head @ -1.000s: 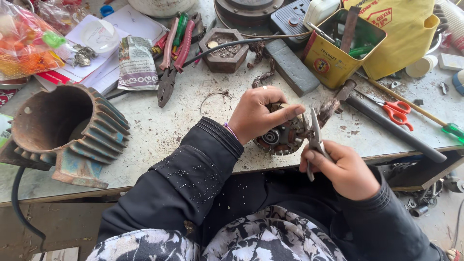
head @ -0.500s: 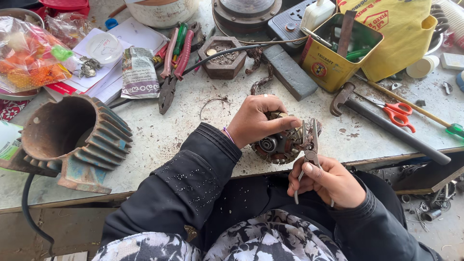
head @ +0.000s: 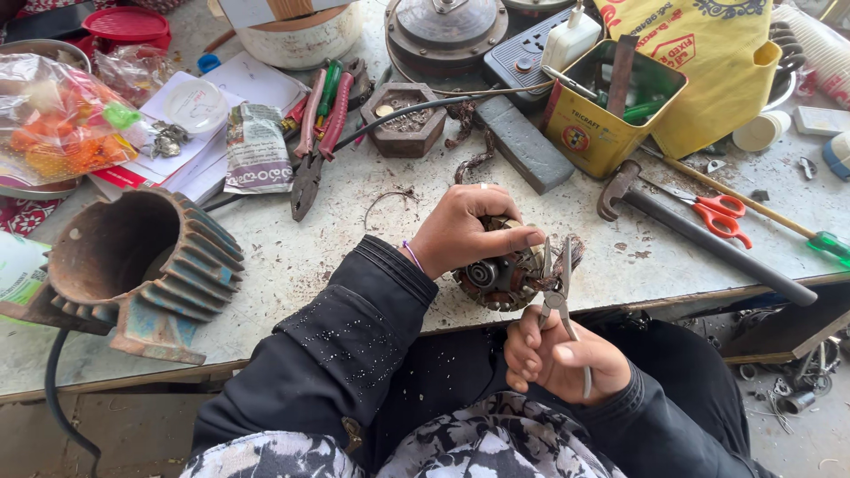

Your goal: The person uses pliers to pull and adjust copper windings on a motor armature held in the left hand. The armature is rotated and repositioned repeatedly while the person works on different sections of the winding.

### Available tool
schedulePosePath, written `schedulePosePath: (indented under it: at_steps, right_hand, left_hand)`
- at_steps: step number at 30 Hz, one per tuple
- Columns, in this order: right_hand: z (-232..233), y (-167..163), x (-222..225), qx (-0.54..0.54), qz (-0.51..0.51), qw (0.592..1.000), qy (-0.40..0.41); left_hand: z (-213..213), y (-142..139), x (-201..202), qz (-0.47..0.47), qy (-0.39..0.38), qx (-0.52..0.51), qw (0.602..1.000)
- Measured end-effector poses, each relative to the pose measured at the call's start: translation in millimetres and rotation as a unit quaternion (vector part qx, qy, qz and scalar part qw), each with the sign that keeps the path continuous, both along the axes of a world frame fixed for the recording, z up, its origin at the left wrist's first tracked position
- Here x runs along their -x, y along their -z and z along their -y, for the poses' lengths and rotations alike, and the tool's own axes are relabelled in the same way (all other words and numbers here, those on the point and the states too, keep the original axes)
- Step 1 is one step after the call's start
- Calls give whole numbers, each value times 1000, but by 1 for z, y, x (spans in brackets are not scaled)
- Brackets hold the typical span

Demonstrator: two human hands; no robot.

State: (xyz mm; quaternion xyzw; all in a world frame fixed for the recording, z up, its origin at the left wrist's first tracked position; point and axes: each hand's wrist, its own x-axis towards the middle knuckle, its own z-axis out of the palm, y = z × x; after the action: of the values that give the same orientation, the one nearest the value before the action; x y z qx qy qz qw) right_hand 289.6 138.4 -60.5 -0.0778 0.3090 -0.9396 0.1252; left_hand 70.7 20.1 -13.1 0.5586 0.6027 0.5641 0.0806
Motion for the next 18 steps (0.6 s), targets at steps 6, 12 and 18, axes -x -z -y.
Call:
schedulePosePath:
  at_steps: [6,12,18]
  right_hand:
    - [-7,-10,-10,-148,119,977,100]
    - [-7,-27,-17,-636,70,731,239]
    - [4,-40,-9,-816,-74,423,387]
  left_hand:
    - [4,-7,-1,1,-53,5,999]
    - [4,-8,-5,-4,-80,1,997]
    - [2,-4,-2,29,-69,10,997]
